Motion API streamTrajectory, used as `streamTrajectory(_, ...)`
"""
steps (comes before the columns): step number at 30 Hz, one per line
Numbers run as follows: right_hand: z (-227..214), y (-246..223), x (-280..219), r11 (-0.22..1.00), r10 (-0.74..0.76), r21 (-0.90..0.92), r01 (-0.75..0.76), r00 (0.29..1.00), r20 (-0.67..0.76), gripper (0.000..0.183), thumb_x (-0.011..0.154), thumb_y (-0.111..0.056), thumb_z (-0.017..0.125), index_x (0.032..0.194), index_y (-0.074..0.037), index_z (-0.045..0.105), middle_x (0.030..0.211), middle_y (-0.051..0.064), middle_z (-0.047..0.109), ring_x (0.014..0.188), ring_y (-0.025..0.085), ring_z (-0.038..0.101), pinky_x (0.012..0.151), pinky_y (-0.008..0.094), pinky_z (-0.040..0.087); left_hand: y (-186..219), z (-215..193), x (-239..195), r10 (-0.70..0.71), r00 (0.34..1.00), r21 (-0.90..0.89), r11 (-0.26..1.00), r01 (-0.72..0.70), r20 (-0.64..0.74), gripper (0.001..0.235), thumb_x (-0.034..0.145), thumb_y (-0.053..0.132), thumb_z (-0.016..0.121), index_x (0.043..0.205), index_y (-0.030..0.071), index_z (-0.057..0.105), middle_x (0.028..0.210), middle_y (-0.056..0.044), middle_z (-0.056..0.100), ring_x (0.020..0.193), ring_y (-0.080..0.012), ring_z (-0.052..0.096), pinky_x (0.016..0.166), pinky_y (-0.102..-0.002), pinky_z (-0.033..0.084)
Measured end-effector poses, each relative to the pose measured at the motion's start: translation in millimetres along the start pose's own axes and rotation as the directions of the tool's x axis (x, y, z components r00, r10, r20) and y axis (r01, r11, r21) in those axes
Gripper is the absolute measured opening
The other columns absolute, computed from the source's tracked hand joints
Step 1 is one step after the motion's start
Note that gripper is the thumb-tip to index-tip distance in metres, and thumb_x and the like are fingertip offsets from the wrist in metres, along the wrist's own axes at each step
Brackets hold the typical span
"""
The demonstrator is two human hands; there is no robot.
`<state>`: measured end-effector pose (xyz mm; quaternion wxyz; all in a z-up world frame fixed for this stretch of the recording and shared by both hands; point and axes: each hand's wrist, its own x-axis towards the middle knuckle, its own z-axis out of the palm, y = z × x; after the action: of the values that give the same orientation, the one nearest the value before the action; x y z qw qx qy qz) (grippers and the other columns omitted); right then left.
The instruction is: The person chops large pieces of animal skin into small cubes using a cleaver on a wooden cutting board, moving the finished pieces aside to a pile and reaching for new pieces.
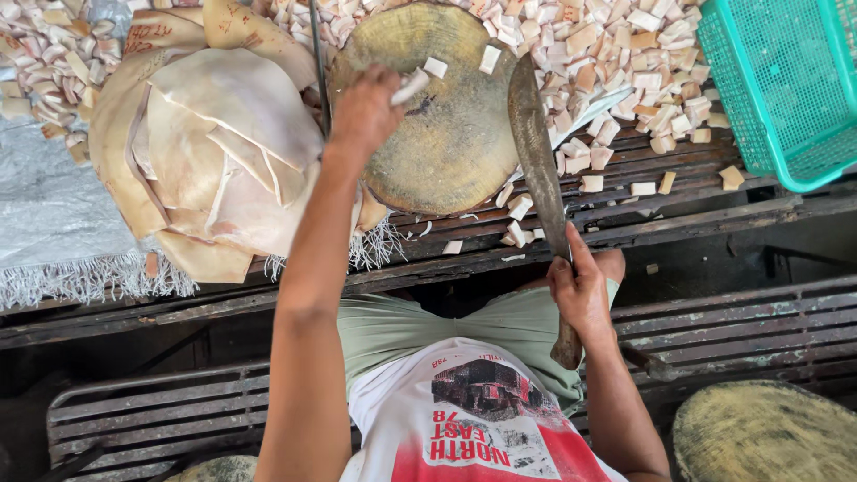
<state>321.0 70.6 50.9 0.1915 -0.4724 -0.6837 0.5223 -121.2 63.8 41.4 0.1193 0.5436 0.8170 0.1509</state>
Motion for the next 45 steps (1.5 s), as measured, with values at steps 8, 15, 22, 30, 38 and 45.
streamTrajectory(8,13.5,-16.2,-20.7,0.995,-0.093,-0.036,0.095,0.995,0.031,0.06,0.101,-0.001,0.052,0.159,-0.006,0.039,0.082,0.011,0.062,0.065,0.012,0.057,0.06,0.028,0.047,67.3,68.7,-110.1,0.176,0.963,-0.067,0.979,-0.193,-0.202,0.041,0.079,0.016,0.082,0.119,0.011,0.073,0.142,-0.013,0.053,0.128,-0.0363,0.053,0.105,-0.052,0.049)
streamTrajectory(15,21.1,-28.1,-23.2,0.957,-0.164,-0.23,0.176,0.984,0.07,0.057,0.1,-0.004,0.056,0.155,-0.007,0.044,0.088,0.021,0.071,0.075,0.025,0.068,0.075,0.034,0.055,41.2,80.5,-125.3,0.095,0.936,-0.504,0.821,-0.266,-0.339,0.031,0.091,0.015,0.078,0.119,0.008,0.068,0.127,-0.018,0.067,0.12,-0.0362,0.064,0.104,-0.045,0.052)
streamTrajectory(22,31.2,-32.1,-16.1,0.957,-0.124,-0.253,0.144,0.988,0.096,0.057,0.099,-0.004,0.054,0.155,-0.01,0.045,0.08,0.02,0.069,0.069,0.025,0.068,0.073,0.035,0.055,29.0,80.1,-85.5,-0.184,0.917,-0.518,0.855,-0.029,-0.354,0.038,0.09,0.01,0.079,0.125,0.009,0.063,0.135,-0.019,0.061,0.119,-0.0368,0.066,0.103,-0.043,0.055)
streamTrajectory(30,33.1,-30.9,-13.3,0.943,-0.04,-0.325,0.067,0.995,0.091,0.058,0.099,-0.007,0.056,0.156,-0.013,0.045,0.078,0.024,0.07,0.07,0.033,0.071,0.072,0.039,0.055,26.0,54.9,-75.8,-0.183,0.918,-0.188,0.974,0.123,-0.351,0.052,0.083,0.014,0.08,0.132,0.011,0.064,0.134,-0.015,0.059,0.126,-0.0387,0.05,0.104,-0.057,0.04)
streamTrajectory(38,31.9,-23.4,-20.0,0.924,-0.161,-0.334,0.186,0.982,0.101,0.06,0.098,-0.005,0.056,0.156,-0.012,0.044,0.081,0.024,0.072,0.076,0.038,0.074,0.072,0.04,0.056,35.0,38.6,-79.3,-0.168,0.933,-0.208,0.972,0.105,-0.317,0.028,0.098,0.017,0.071,0.125,0.01,0.067,0.133,-0.011,0.057,0.126,-0.0317,0.054,0.107,-0.046,0.048)
streamTrajectory(45,23.3,-18.0,-5.3,0.906,-0.26,-0.329,0.266,0.963,0.065,0.062,0.098,0.002,0.054,0.158,-0.011,0.043,0.083,0.023,0.071,0.072,0.031,0.073,0.068,0.04,0.058,91.5,80.8,-110.1,0.079,0.981,-0.279,0.952,-0.127,-0.177,0.053,0.087,0.022,0.08,0.134,0.008,0.06,0.13,-0.015,0.062,0.123,-0.0378,0.055,0.106,-0.048,0.046)
